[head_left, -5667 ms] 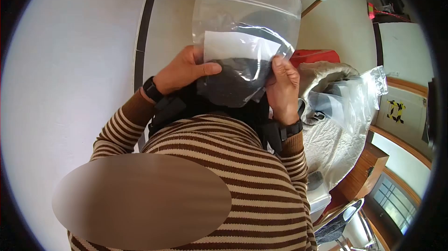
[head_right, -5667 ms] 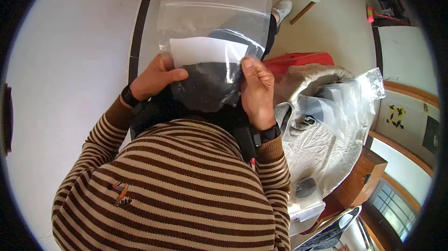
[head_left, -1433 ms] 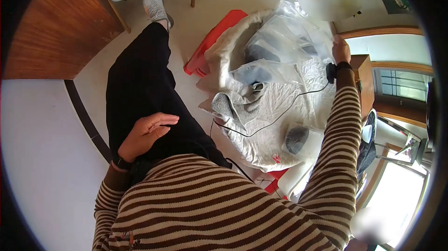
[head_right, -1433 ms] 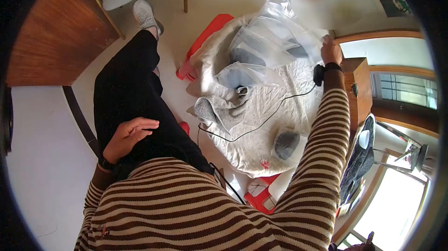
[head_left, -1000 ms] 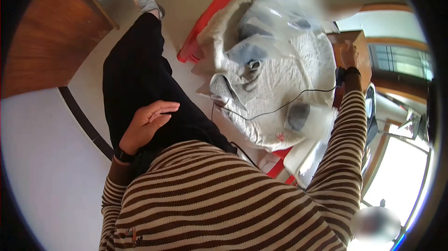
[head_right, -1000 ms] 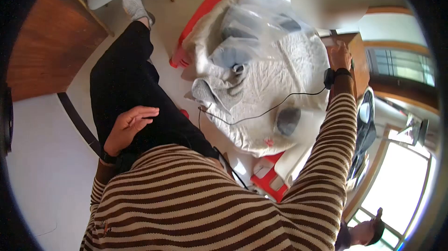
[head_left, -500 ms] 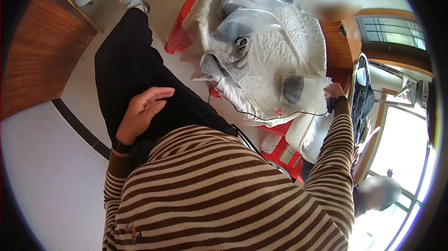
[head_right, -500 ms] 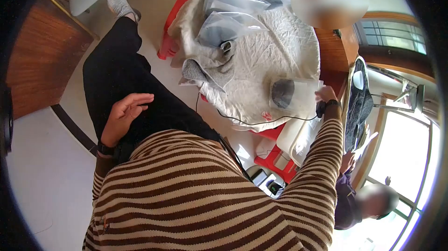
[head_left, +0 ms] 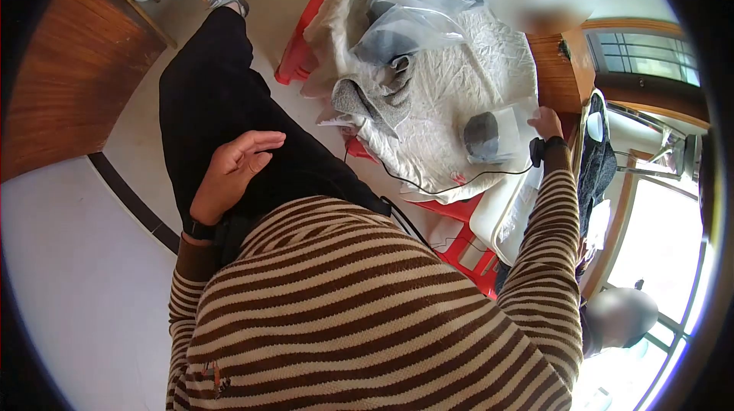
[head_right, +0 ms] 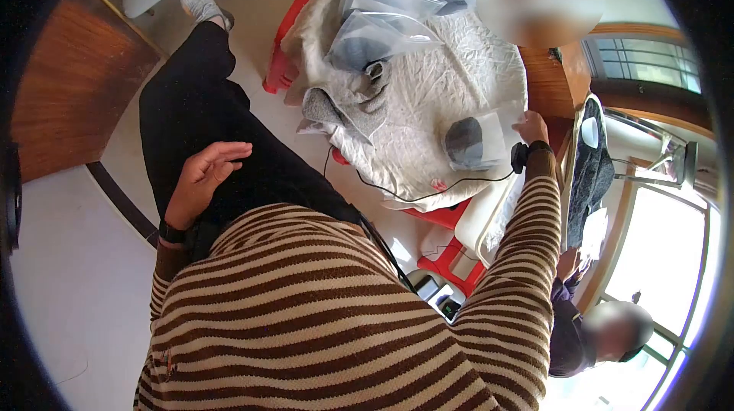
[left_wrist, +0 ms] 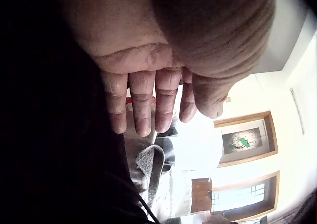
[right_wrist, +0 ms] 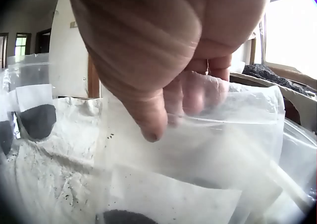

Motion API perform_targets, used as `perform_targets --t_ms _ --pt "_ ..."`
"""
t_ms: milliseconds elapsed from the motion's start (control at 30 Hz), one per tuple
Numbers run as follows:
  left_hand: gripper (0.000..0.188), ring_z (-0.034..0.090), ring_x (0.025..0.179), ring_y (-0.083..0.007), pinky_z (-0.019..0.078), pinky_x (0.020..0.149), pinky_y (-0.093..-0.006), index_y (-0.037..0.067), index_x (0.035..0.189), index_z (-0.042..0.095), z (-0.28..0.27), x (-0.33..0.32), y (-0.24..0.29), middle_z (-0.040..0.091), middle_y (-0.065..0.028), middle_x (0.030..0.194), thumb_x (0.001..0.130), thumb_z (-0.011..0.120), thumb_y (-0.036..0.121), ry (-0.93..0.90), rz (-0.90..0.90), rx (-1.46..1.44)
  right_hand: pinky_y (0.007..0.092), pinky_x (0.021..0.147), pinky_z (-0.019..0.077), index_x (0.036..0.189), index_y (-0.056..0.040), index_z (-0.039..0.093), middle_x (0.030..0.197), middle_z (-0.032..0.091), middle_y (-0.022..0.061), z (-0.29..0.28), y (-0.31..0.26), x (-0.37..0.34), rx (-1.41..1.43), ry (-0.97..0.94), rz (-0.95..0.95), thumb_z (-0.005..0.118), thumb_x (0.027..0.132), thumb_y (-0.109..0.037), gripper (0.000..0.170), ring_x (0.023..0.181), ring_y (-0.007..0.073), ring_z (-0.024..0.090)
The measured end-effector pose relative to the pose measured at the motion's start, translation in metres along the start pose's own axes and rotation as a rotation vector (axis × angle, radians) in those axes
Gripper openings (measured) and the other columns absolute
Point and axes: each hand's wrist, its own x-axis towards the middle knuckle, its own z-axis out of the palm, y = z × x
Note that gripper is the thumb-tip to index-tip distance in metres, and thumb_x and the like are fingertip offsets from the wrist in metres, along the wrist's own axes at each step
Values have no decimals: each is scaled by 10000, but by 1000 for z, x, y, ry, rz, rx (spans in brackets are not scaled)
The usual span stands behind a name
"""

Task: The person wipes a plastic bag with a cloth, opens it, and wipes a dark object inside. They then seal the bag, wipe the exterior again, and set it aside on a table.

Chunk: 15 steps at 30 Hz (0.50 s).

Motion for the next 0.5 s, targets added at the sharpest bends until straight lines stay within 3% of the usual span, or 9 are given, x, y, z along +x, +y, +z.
perform_targets --t_ms 133,267,367,400,500 --pt "338 573 1207 -208 466 991 -343 -1 1285 549 -3 -1 -2 602 -119 1293 1005 525 186 -21 34 40 396 734 505 850 -11 658 790 659 189 0 0 0 117 -143 -8 690 767 -229 235 794 340 659" --pt "323 577 1200 -204 467 988 -337 -6 1280 552 0 -1 -4 608 -115 1282 1007 515 163 -18 41 31 379 697 495 797 -1 631 750 643 175 1 -19 0 293 57 -120 686 771 -214 221 735 295 648" --pt "309 585 1185 -201 468 983 -329 -9 1271 558 2 -1 -3 616 -112 1266 1006 510 143 -7 40 31 357 670 478 769 10 597 711 618 159 -44 -72 -6 348 -127 -165 676 786 -199 224 686 225 615" --pt "306 585 1178 -190 460 987 -316 -12 1266 561 3 -1 -2 623 -110 1250 992 524 120 -6 32 25 357 670 478 769 10 597 711 618 159 -49 -78 -6 349 -125 -172 676 786 -199 224 686 225 615" --pt "305 587 1166 -169 444 995 -291 -18 1255 568 4 0 -1 638 -107 1216 965 553 75 12 15 11 364 674 481 807 7 626 728 643 156 -68 -107 -4 386 -400 -269 672 778 -196 211 706 249 644"
